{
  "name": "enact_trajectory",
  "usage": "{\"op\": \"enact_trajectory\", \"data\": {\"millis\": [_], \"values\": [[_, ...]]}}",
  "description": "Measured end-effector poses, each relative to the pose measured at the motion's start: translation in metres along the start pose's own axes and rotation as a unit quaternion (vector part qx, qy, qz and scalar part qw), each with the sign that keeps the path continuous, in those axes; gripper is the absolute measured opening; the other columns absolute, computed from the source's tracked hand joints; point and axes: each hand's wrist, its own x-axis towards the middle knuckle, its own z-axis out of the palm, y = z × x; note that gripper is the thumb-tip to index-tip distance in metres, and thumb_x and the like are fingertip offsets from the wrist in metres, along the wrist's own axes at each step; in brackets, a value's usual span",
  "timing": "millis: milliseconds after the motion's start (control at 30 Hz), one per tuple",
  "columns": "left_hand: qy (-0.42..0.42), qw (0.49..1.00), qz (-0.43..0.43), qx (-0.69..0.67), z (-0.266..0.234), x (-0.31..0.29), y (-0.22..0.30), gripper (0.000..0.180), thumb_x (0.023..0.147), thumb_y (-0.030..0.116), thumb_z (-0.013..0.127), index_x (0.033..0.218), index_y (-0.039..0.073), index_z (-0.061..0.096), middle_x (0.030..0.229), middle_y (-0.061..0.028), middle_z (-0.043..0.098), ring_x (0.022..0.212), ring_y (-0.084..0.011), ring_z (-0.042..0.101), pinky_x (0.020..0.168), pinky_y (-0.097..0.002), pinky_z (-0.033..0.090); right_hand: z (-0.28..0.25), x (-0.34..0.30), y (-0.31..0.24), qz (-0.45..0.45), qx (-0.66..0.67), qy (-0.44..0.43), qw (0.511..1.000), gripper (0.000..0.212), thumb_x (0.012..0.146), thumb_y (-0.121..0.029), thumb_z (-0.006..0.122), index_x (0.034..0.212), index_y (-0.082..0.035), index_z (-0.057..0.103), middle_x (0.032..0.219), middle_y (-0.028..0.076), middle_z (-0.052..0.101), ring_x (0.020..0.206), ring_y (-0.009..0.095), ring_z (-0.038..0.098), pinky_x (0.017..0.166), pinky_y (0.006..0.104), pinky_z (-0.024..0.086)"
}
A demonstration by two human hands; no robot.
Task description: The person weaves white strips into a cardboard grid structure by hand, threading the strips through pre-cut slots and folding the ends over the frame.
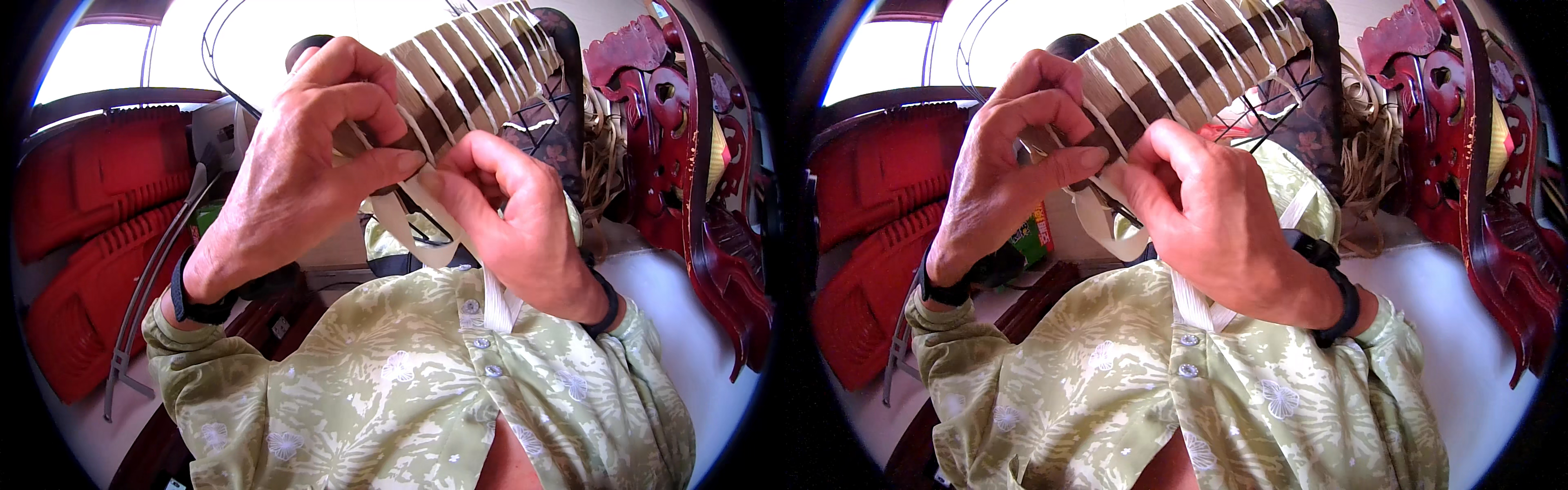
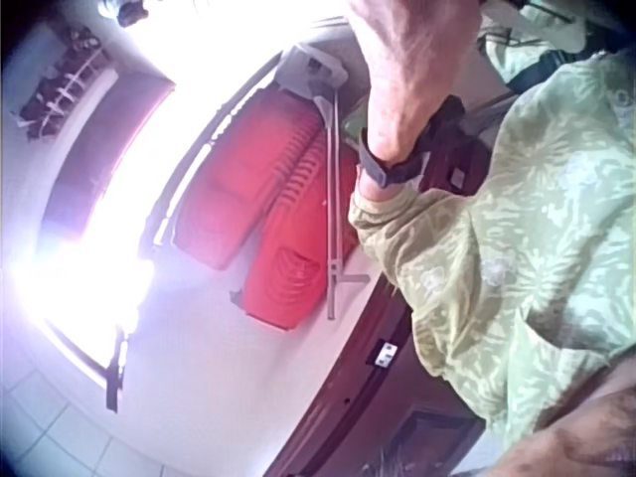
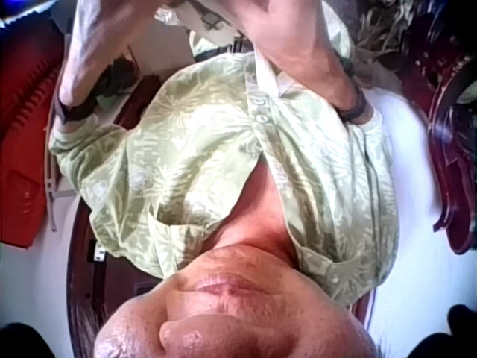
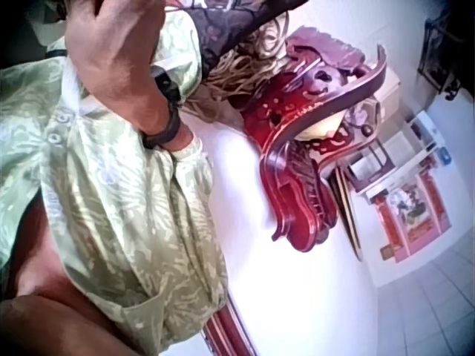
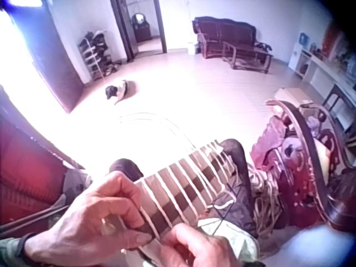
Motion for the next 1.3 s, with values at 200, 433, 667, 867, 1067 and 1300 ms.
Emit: {"op": "enact_trajectory", "data": {"millis": [200,433,667,867,1067,1300], "values": [[0.010,0.999,0.037,0.009,0.003,-0.003,-0.003,0.020,0.070,0.005,0.079,0.078,0.000,0.063,0.103,-0.0066,0.052,0.099,-0.0189,0.055,0.087,-0.0294,0.045,-0.027,-0.011,-0.010,0.051,-0.013,-0.059,0.997,0.020,0.093,-0.017,0.072,0.091,0.001,0.064,0.080,-0.001,0.063,0.075,0.003,0.055,0.067,0.0220,0.046],[0.018,0.997,0.061,0.041,0.001,-0.003,-0.002,0.012,0.080,0.004,0.074,0.086,0.000,0.065,0.109,-0.0084,0.055,0.098,-0.0190,0.057,0.085,-0.0298,0.046,-0.020,-0.007,-0.002,0.067,-0.028,-0.036,0.997,0.013,0.090,-0.005,0.071,0.082,0.001,0.064,0.071,-0.005,0.060,0.064,0.001,0.052,0.056,0.0196,0.041],[0.128,0.972,0.115,0.158,-0.004,-0.013,-0.005,0.010,0.092,0.000,0.062,0.100,0.000,0.067,0.119,-0.0145,0.058,0.090,-0.0209,0.064,0.075,-0.0313,0.054,0.008,-0.004,0.005,-0.115,-0.080,0.072,0.988,0.016,0.087,-0.001,0.072,0.076,0.001,0.060,0.060,-0.001,0.057,0.055,0.000,0.048,0.047,0.0224,0.038],[0.069,0.974,0.052,0.211,-0.012,-0.014,0.015,0.018,0.081,-0.002,0.071,0.099,-0.001,0.067,0.107,-0.0132,0.058,0.088,-0.0265,0.064,0.078,-0.0357,0.052,0.014,-0.002,0.004,-0.142,-0.097,0.071,0.983,0.017,0.086,0.000,0.072,0.075,0.000,0.058,0.059,0.000,0.056,0.054,0.002,0.048,0.048,0.0240,0.039],[-0.018,0.984,0.002,0.176,-0.025,-0.003,0.019,0.017,0.078,0.001,0.075,0.093,-0.004,0.068,0.101,-0.0110,0.058,0.086,-0.0228,0.064,0.078,-0.0339,0.052,0.011,0.004,0.004,-0.238,-0.197,0.101,0.946,0.014,0.081,0.004,0.072,0.079,-0.002,0.060,0.064,0.008,0.056,0.052,0.019,0.057,0.049,0.0309,0.043],[-0.036,0.993,-0.076,0.080,-0.023,0.005,0.013,0.014,0.074,0.002,0.076,0.078,0.000,0.063,0.095,-0.0037,0.056,0.076,-0.0126,0.058,0.068,-0.0271,0.048,-0.011,0.021,0.000,-0.263,-0.189,-0.040,0.945,0.013,0.081,0.000,0.072,0.083,-0.001,0.060,0.074,0.014,0.060,0.065,0.032,0.062,0.058,0.0388,0.047]]}}
